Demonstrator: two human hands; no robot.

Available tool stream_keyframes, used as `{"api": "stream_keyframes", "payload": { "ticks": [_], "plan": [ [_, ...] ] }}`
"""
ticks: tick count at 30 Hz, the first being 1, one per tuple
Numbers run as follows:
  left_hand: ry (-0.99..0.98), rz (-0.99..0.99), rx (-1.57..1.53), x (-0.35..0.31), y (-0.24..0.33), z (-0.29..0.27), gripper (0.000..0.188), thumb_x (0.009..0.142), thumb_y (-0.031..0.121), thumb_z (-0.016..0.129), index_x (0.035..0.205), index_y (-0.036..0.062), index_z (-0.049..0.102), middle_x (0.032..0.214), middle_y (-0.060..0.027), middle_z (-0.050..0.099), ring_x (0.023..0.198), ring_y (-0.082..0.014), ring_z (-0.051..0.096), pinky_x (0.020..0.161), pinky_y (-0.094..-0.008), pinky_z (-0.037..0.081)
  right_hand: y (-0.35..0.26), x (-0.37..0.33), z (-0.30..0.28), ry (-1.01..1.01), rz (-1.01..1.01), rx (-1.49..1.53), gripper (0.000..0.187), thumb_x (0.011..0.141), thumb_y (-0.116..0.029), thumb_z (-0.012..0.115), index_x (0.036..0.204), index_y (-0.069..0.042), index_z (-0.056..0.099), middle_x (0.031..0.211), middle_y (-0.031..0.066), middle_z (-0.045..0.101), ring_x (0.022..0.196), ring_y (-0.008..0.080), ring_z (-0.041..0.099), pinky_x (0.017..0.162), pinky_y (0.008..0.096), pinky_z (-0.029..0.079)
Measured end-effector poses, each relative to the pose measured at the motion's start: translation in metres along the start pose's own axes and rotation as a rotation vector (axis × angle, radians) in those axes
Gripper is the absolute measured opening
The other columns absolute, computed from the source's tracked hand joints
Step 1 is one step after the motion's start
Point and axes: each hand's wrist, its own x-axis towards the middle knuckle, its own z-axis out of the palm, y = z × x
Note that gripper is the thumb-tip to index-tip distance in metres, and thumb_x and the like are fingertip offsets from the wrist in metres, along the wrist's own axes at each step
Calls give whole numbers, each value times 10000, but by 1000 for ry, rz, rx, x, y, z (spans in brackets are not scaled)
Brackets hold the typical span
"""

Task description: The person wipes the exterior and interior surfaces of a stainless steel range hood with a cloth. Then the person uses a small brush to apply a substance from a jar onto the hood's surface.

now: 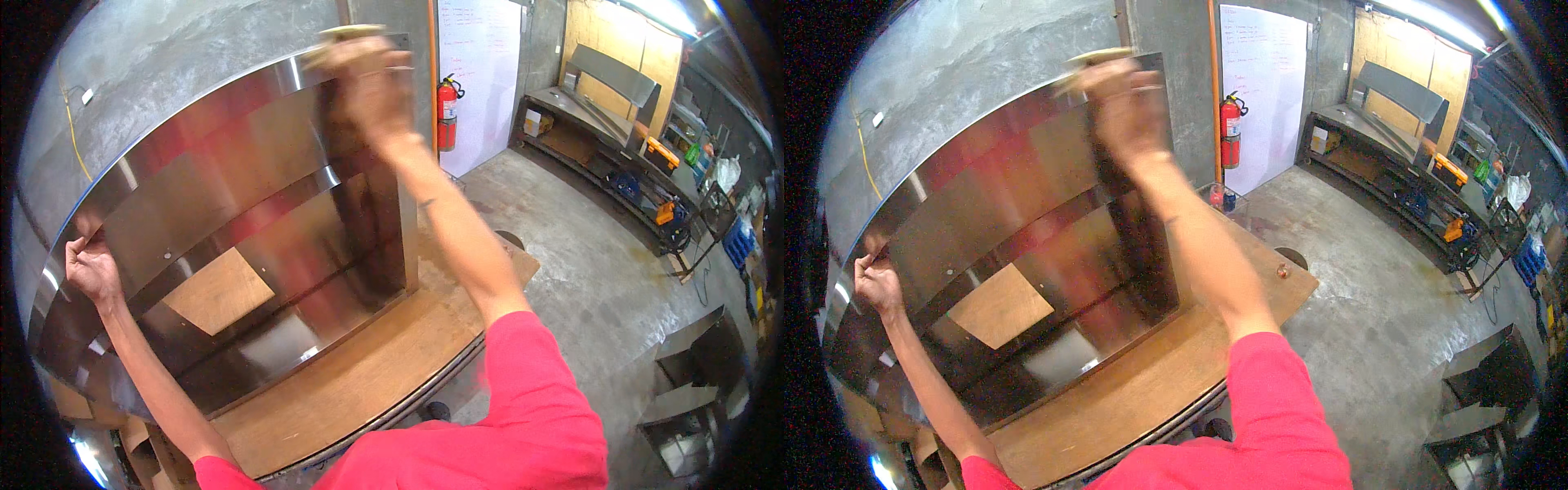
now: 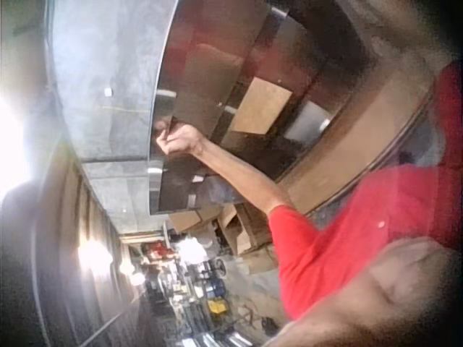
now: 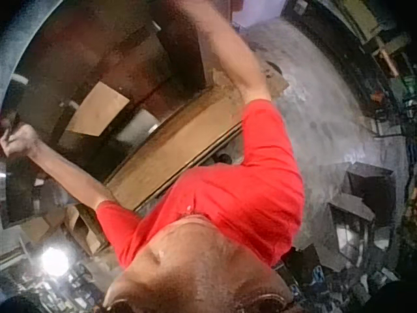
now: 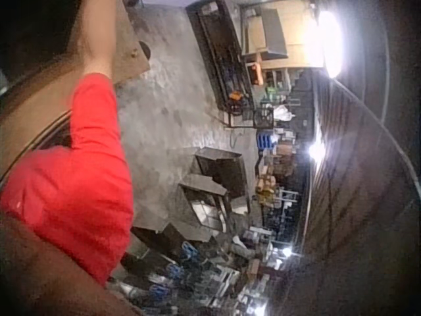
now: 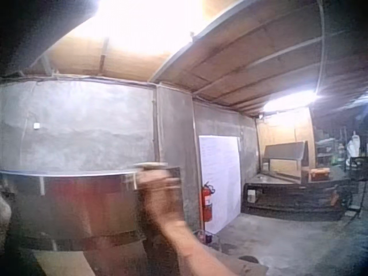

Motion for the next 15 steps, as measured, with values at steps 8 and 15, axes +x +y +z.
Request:
{"api": "stream_keyframes", "payload": {
  "ticks": [8, 15],
  "plan": [
    [-33, -15, 21, 5, 14, -11, 367, 952, 42, 513, 1251, -127, 643, 1321, -227, 686, 1234, -335, 638, 1155, -485, 466, 66, 9, -24, 144, 347, -33, 461, 1048, -173, 617, 1497, -76, 578, 1381, 199, 648, 1245, 417, 577, 1069, 551, 450],
    [-26, -61, 49, 2, 38, -19, 370, 949, 7, 504, 1267, -134, 629, 1368, -244, 671, 1303, -358, 627, 1224, -513, 441, 30, -39, 6, 119, 287, -158, 646, 866, -8, 681, 1503, -80, 600, 1547, 171, 593, 1083, 391, 586, 1005, 462, 526]
  ]
}}
